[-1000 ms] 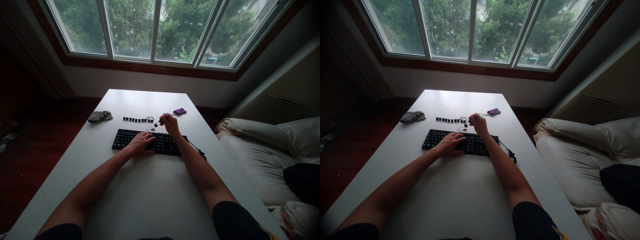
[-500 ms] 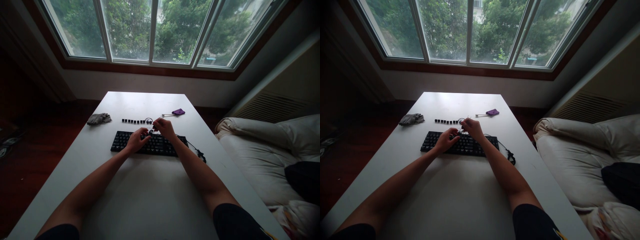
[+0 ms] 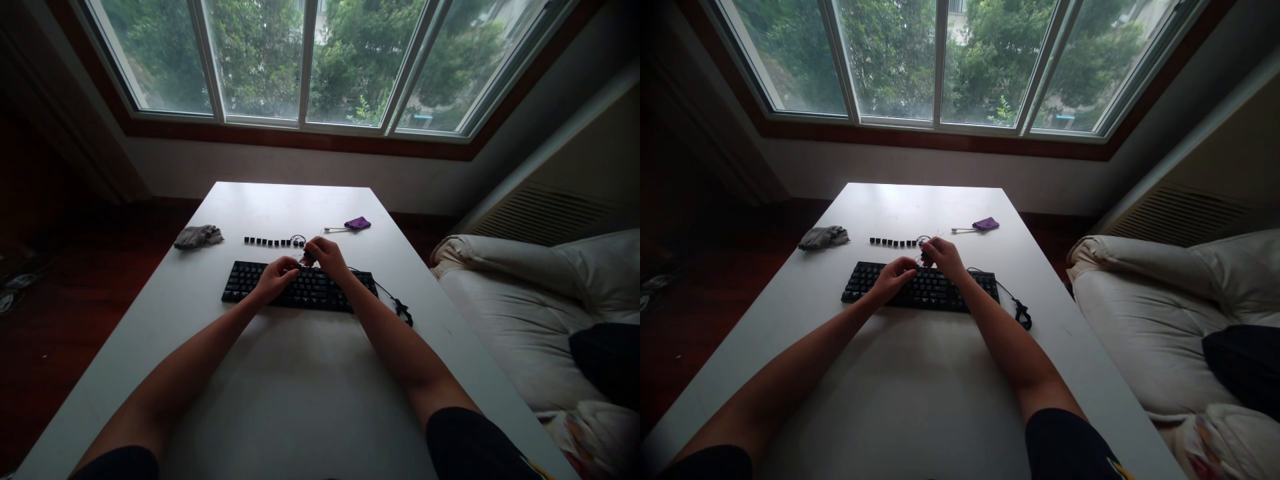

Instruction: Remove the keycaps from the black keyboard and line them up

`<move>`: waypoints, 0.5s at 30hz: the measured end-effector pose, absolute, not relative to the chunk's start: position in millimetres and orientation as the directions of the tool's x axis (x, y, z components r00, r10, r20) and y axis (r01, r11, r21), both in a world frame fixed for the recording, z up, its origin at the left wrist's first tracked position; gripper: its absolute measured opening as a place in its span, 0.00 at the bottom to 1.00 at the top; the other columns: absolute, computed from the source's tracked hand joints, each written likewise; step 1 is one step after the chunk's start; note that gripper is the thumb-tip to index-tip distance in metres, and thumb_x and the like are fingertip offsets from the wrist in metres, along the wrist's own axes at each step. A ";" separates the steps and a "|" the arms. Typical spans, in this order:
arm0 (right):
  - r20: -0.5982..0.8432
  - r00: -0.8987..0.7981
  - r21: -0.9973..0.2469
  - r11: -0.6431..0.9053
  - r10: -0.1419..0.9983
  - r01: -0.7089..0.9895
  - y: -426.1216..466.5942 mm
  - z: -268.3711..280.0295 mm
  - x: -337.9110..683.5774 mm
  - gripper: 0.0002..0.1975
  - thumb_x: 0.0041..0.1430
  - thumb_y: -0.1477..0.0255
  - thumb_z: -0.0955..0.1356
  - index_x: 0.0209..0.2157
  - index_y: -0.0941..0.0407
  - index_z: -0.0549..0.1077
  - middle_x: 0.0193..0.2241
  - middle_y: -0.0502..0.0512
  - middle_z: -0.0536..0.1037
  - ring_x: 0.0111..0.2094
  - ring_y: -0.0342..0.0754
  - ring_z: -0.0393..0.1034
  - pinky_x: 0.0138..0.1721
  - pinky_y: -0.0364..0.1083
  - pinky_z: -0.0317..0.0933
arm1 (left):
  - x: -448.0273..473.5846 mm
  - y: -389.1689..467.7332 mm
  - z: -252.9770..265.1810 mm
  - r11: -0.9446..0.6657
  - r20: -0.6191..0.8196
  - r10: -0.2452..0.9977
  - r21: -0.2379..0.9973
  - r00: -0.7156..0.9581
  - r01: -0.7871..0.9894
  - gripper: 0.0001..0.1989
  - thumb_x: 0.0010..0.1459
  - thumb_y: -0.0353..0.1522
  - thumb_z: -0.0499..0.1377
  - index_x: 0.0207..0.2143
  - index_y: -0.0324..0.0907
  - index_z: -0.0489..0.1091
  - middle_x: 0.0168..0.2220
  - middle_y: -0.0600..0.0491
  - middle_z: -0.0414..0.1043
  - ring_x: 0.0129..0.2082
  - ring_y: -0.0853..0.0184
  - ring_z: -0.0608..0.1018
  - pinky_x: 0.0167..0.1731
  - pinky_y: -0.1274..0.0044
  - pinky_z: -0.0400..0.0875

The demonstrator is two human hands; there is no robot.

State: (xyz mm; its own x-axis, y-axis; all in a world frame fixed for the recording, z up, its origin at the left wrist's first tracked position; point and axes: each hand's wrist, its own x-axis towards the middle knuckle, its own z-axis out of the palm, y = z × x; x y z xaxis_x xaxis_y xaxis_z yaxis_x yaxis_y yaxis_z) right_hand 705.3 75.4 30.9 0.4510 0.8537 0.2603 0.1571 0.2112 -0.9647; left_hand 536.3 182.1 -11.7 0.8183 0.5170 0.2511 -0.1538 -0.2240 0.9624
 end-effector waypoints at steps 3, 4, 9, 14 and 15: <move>0.262 0.456 -0.965 0.219 0.850 0.146 76.2 30.5 705.2 0.23 0.58 0.49 0.71 0.32 0.56 0.73 0.22 0.51 0.77 0.20 0.44 0.72 0.23 0.44 0.67 | 537.8 182.9 -15.2 -0.155 0.235 0.538 0.972 0.810 -0.179 0.16 0.58 0.43 0.65 0.41 0.41 0.74 0.37 0.52 0.77 0.38 0.64 0.77 0.42 0.73 0.71; 0.266 0.465 -0.964 0.218 0.844 0.154 76.2 30.5 704.6 0.23 0.58 0.49 0.71 0.32 0.56 0.72 0.21 0.50 0.77 0.19 0.44 0.71 0.22 0.43 0.67 | 538.1 183.2 -16.4 -0.152 0.234 0.543 0.972 0.807 -0.179 0.16 0.58 0.43 0.65 0.41 0.41 0.74 0.38 0.51 0.77 0.38 0.64 0.77 0.43 0.72 0.71; 0.284 0.510 -0.957 0.204 0.812 0.207 75.4 32.3 701.0 0.25 0.57 0.47 0.71 0.33 0.56 0.72 0.21 0.50 0.77 0.20 0.43 0.71 0.23 0.42 0.66 | 537.4 183.5 -16.2 -0.126 0.237 0.510 0.972 0.827 -0.200 0.16 0.61 0.44 0.62 0.44 0.41 0.72 0.36 0.52 0.76 0.37 0.65 0.77 0.43 0.72 0.70; 0.211 0.465 -0.977 0.178 0.860 0.115 76.1 34.1 701.2 0.27 0.54 0.44 0.72 0.33 0.56 0.72 0.22 0.51 0.77 0.20 0.44 0.72 0.23 0.43 0.68 | 535.0 178.6 -7.6 -0.078 0.257 0.413 0.966 0.874 -0.248 0.18 0.65 0.47 0.58 0.44 0.41 0.70 0.35 0.51 0.74 0.36 0.65 0.76 0.43 0.71 0.71; 0.198 0.467 -0.980 0.176 0.862 0.090 76.5 34.0 701.1 0.27 0.53 0.44 0.72 0.33 0.56 0.72 0.23 0.51 0.77 0.20 0.44 0.71 0.23 0.43 0.68 | 534.7 177.4 -6.4 -0.058 0.257 0.399 0.965 0.880 -0.256 0.18 0.65 0.47 0.58 0.44 0.41 0.69 0.36 0.51 0.74 0.36 0.65 0.76 0.43 0.71 0.71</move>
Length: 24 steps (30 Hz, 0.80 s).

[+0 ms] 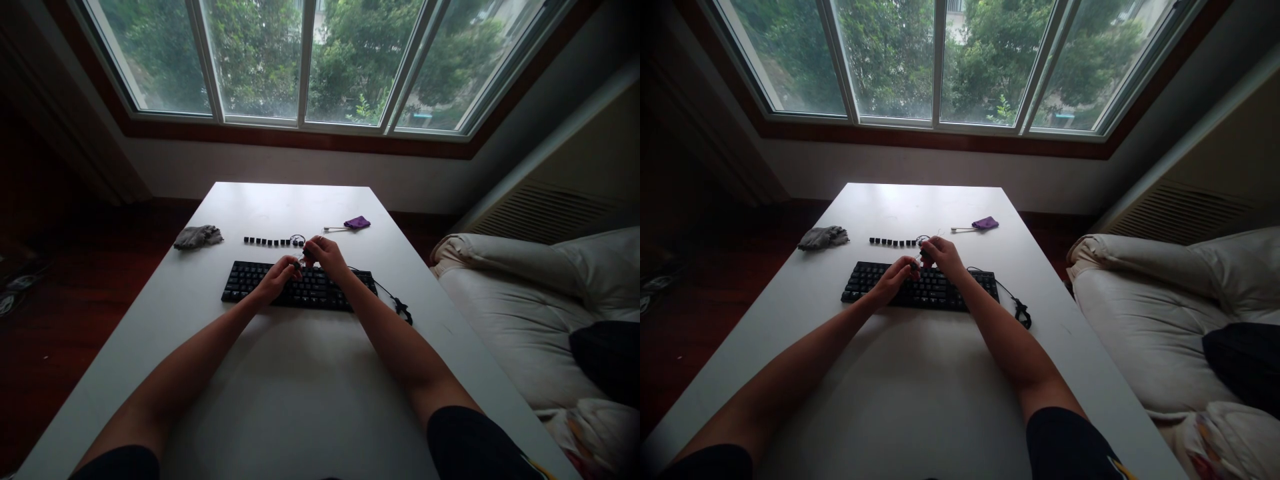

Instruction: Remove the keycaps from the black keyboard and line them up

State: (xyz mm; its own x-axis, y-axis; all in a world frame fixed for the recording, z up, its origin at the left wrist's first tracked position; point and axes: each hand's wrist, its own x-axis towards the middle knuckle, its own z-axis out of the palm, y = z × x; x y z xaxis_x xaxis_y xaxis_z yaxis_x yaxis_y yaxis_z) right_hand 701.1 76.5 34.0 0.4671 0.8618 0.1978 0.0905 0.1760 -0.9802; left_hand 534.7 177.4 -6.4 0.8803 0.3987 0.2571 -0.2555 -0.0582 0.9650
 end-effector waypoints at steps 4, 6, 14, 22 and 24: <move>0.180 0.496 -0.983 0.169 0.849 0.067 77.7 33.4 698.7 0.28 0.53 0.44 0.72 0.33 0.56 0.72 0.22 0.51 0.77 0.20 0.44 0.71 0.22 0.43 0.67 | 534.8 175.5 -5.9 0.024 0.235 0.371 0.965 0.898 -0.262 0.20 0.64 0.48 0.59 0.46 0.41 0.69 0.39 0.49 0.74 0.38 0.65 0.76 0.43 0.71 0.71; 0.195 0.516 -0.981 0.171 0.834 0.094 77.4 33.8 696.6 0.27 0.53 0.44 0.72 0.32 0.56 0.72 0.22 0.51 0.78 0.19 0.44 0.71 0.22 0.43 0.67 | 535.7 176.4 -8.2 0.067 0.217 0.375 0.963 0.901 -0.260 0.20 0.62 0.48 0.61 0.45 0.42 0.69 0.40 0.49 0.73 0.37 0.65 0.76 0.42 0.72 0.71; 0.344 0.547 -0.922 0.163 0.763 0.352 72.0 35.7 686.6 0.23 0.59 0.47 0.70 0.33 0.54 0.73 0.22 0.51 0.78 0.22 0.45 0.74 0.25 0.44 0.68 | 540.4 184.4 -20.3 0.097 0.151 0.495 0.969 0.856 -0.227 0.16 0.59 0.42 0.64 0.45 0.42 0.73 0.40 0.51 0.74 0.35 0.69 0.75 0.38 0.75 0.71; 0.367 0.595 -0.907 0.132 0.715 0.401 71.9 36.1 681.4 0.21 0.61 0.49 0.68 0.32 0.54 0.73 0.21 0.51 0.78 0.21 0.46 0.74 0.25 0.43 0.68 | 538.1 181.9 -10.9 0.028 0.214 0.537 0.962 0.816 -0.271 0.24 0.56 0.39 0.67 0.54 0.45 0.70 0.43 0.51 0.77 0.41 0.66 0.77 0.45 0.73 0.70; 0.329 0.625 -0.928 0.120 0.707 0.353 73.7 34.5 681.7 0.22 0.60 0.48 0.69 0.32 0.54 0.72 0.21 0.51 0.77 0.20 0.45 0.73 0.23 0.42 0.67 | 536.9 181.1 -8.8 0.006 0.227 0.542 0.962 0.810 -0.273 0.25 0.56 0.39 0.67 0.55 0.45 0.69 0.43 0.51 0.77 0.43 0.65 0.77 0.46 0.72 0.70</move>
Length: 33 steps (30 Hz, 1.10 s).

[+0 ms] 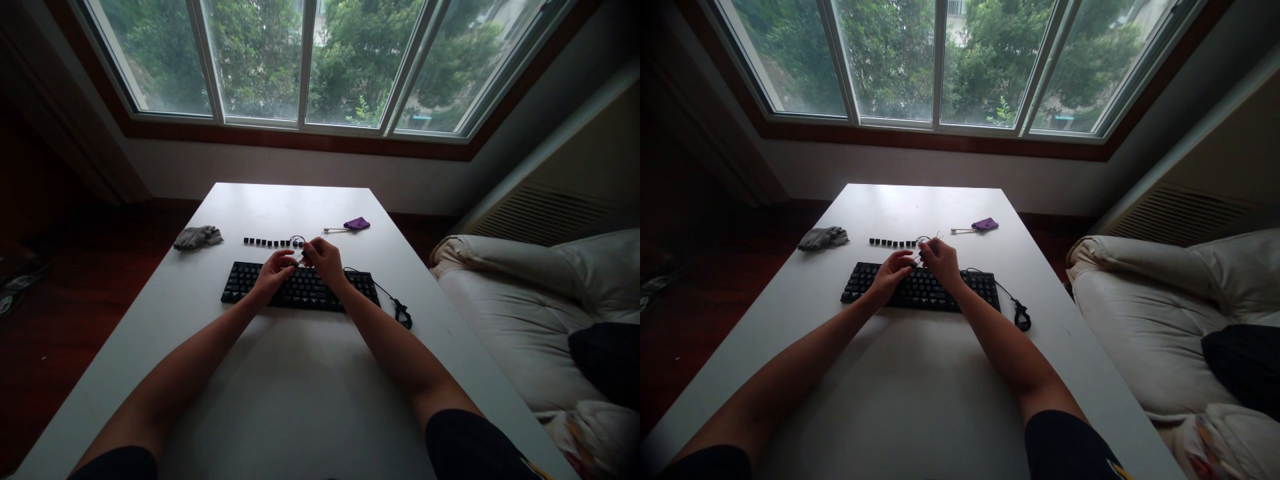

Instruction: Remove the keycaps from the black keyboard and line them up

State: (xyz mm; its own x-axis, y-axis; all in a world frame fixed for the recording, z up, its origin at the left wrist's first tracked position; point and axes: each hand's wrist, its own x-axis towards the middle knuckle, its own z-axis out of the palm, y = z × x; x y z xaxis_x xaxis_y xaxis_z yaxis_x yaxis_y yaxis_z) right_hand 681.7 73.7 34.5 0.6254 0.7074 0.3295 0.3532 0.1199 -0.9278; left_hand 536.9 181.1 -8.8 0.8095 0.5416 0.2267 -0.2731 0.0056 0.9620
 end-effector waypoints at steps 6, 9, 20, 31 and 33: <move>0.172 0.678 -0.985 0.138 0.715 0.105 79.9 26.5 683.6 0.24 0.56 0.47 0.71 0.31 0.55 0.71 0.21 0.51 0.77 0.18 0.44 0.71 0.19 0.42 0.66 | 534.7 181.7 -7.7 0.032 0.232 0.514 0.957 0.826 -0.288 0.25 0.57 0.38 0.67 0.56 0.46 0.69 0.43 0.52 0.77 0.45 0.65 0.78 0.50 0.70 0.69; 0.150 0.693 -0.988 0.134 0.706 0.077 81.3 24.2 685.1 0.24 0.55 0.48 0.72 0.31 0.55 0.71 0.20 0.51 0.76 0.18 0.44 0.71 0.18 0.41 0.65 | 535.2 181.8 -8.7 0.023 0.241 0.506 0.956 0.828 -0.293 0.22 0.57 0.37 0.67 0.53 0.46 0.72 0.44 0.51 0.78 0.46 0.64 0.77 0.50 0.70 0.69; 0.256 0.735 -0.957 0.059 0.628 0.283 77.0 27.9 686.6 0.21 0.60 0.50 0.68 0.28 0.54 0.70 0.19 0.50 0.74 0.19 0.45 0.70 0.20 0.43 0.63 | 539.4 183.4 -11.1 -0.130 0.296 0.577 0.953 0.761 -0.273 0.12 0.57 0.39 0.66 0.41 0.42 0.76 0.45 0.49 0.78 0.46 0.62 0.77 0.48 0.71 0.72; 0.344 0.439 -0.847 0.072 0.830 0.527 77.2 27.2 690.8 0.16 0.63 0.55 0.66 0.32 0.54 0.74 0.23 0.47 0.72 0.26 0.44 0.66 0.29 0.42 0.60 | 536.9 189.5 -16.4 -0.228 0.283 0.714 0.959 0.641 -0.170 0.16 0.58 0.41 0.65 0.46 0.43 0.75 0.41 0.50 0.78 0.40 0.63 0.79 0.42 0.72 0.72; 0.329 0.399 -0.827 0.057 0.856 0.559 78.0 24.2 690.2 0.15 0.60 0.56 0.69 0.33 0.54 0.75 0.24 0.47 0.72 0.27 0.44 0.64 0.30 0.42 0.59 | 536.8 189.7 -16.4 -0.267 0.306 0.731 0.951 0.610 -0.157 0.15 0.58 0.41 0.65 0.45 0.43 0.75 0.40 0.50 0.78 0.39 0.64 0.79 0.39 0.73 0.71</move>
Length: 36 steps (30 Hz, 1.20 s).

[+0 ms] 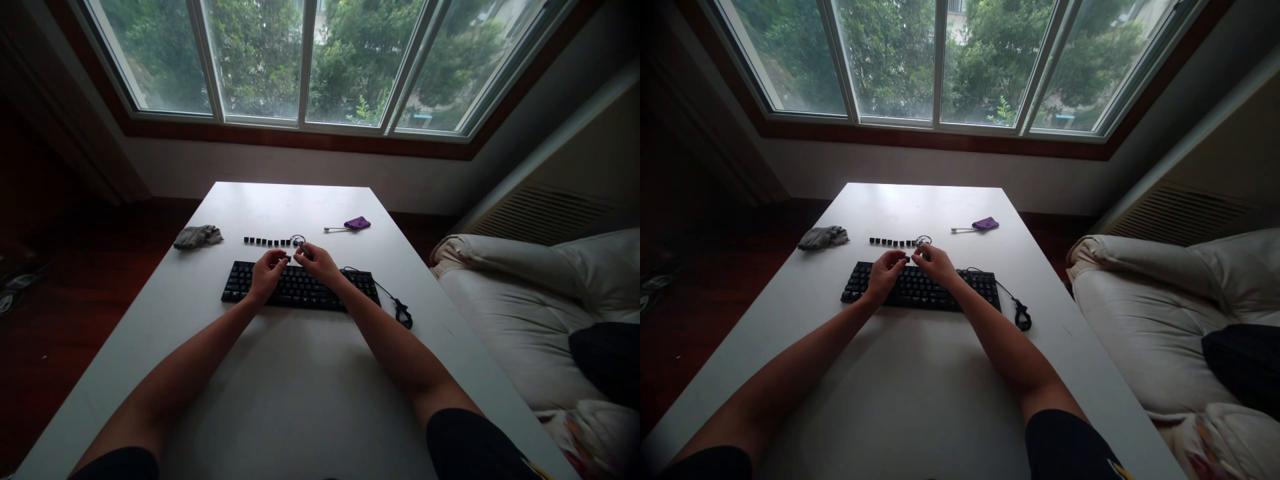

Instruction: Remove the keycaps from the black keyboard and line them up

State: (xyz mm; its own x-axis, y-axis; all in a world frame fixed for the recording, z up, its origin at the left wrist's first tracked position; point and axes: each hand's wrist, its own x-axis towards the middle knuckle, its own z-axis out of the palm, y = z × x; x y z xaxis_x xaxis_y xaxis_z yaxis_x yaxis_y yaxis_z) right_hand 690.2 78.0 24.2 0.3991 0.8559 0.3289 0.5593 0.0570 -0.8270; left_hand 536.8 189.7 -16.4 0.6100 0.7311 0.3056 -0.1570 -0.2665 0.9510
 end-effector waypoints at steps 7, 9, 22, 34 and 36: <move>0.284 0.370 -0.813 0.017 0.885 0.582 80.1 15.7 689.7 0.16 0.59 0.55 0.71 0.36 0.55 0.77 0.25 0.47 0.73 0.26 0.43 0.63 0.30 0.42 0.57 | 535.4 186.4 -16.5 -0.341 0.342 0.716 0.932 0.609 -0.122 0.11 0.60 0.41 0.63 0.38 0.43 0.74 0.36 0.52 0.77 0.36 0.66 0.77 0.39 0.74 0.71; 0.281 0.378 -0.803 0.001 0.882 0.596 80.4 14.4 689.0 0.16 0.59 0.56 0.70 0.36 0.55 0.77 0.25 0.48 0.73 0.27 0.43 0.63 0.30 0.42 0.56 | 535.1 185.9 -16.1 -0.365 0.355 0.704 0.924 0.615 -0.115 0.11 0.62 0.41 0.62 0.38 0.42 0.74 0.36 0.52 0.77 0.37 0.65 0.78 0.40 0.74 0.71; 0.215 0.543 -0.670 -0.281 0.812 0.687 100.8 15.2 777.9 0.12 0.56 0.61 0.71 0.33 0.56 0.78 0.24 0.49 0.73 0.27 0.45 0.64 0.31 0.44 0.54 | 521.9 154.4 -4.2 -0.940 0.428 0.175 0.340 0.887 0.021 0.19 0.63 0.40 0.61 0.55 0.46 0.70 0.59 0.45 0.71 0.58 0.52 0.71 0.58 0.59 0.65; 0.043 0.474 -0.441 -0.409 0.880 0.799 145.3 -23.3 813.2 0.11 0.61 0.63 0.70 0.42 0.53 0.81 0.37 0.54 0.81 0.36 0.48 0.72 0.36 0.43 0.58 | 518.9 148.2 -5.6 -0.985 0.341 0.018 0.169 0.940 -0.042 0.31 0.61 0.48 0.61 0.62 0.44 0.66 0.63 0.42 0.65 0.62 0.50 0.67 0.61 0.58 0.61; 0.053 0.475 -0.424 -0.410 0.879 0.807 150.3 -23.8 812.0 0.11 0.62 0.64 0.70 0.42 0.53 0.81 0.39 0.55 0.82 0.38 0.49 0.73 0.37 0.43 0.59 | 519.1 149.0 -5.6 -0.985 0.335 0.019 0.168 0.942 -0.040 0.30 0.61 0.47 0.61 0.62 0.45 0.66 0.64 0.43 0.65 0.63 0.50 0.66 0.61 0.58 0.61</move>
State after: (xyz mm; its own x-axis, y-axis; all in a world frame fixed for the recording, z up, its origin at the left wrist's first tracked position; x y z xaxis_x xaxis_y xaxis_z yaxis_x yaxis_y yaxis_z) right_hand 812.0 150.3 -23.8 0.4745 0.8786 0.0531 0.8073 -0.4104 -0.4240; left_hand 519.1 149.0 -5.6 0.9419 0.0192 0.3354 -0.0396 -0.9851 0.1675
